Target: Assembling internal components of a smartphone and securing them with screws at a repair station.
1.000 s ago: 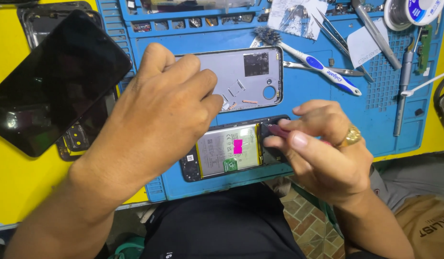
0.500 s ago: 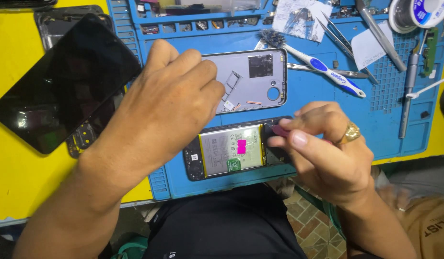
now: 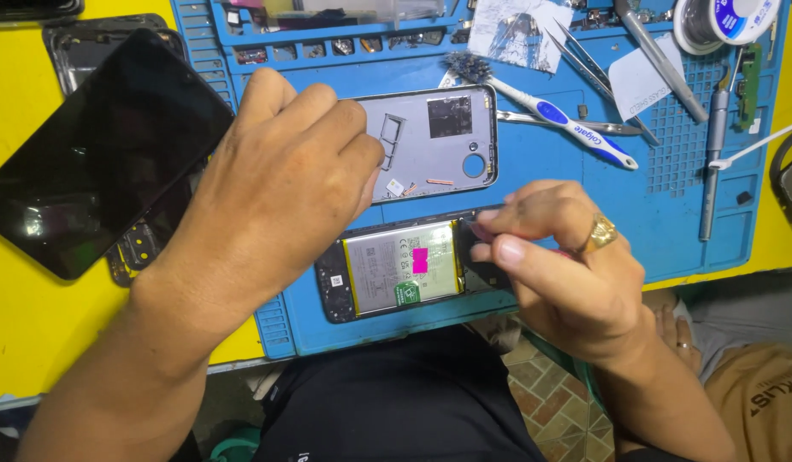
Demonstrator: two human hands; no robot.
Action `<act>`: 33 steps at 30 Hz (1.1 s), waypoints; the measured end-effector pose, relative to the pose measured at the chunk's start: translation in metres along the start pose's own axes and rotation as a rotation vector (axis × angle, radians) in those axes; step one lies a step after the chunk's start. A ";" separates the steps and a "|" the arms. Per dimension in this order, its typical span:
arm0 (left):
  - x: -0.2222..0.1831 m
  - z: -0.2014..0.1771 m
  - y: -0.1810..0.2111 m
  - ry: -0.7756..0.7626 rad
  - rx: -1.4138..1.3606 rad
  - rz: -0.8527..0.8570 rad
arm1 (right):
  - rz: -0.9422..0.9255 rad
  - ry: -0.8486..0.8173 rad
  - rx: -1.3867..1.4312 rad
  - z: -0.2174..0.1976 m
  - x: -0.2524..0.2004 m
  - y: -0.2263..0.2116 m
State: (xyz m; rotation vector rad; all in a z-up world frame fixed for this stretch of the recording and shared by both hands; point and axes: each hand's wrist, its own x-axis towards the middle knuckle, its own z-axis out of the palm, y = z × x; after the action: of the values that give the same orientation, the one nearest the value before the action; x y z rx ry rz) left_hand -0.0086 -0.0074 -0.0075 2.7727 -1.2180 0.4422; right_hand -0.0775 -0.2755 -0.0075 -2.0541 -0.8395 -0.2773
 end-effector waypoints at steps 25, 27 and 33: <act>0.004 -0.013 0.006 -0.045 0.017 -0.015 | 0.203 0.313 -0.100 -0.029 -0.041 0.023; 0.008 -0.015 0.010 -0.054 0.053 -0.007 | 0.213 0.338 -0.112 -0.028 -0.042 0.024; 0.013 -0.010 0.011 -0.128 0.207 0.025 | 0.243 0.363 -0.103 -0.028 -0.046 0.026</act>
State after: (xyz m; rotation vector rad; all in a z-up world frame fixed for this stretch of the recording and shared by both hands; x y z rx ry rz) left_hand -0.0108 -0.0224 0.0056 3.0046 -1.3046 0.4218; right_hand -0.0918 -0.3291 -0.0298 -2.0897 -0.3573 -0.5469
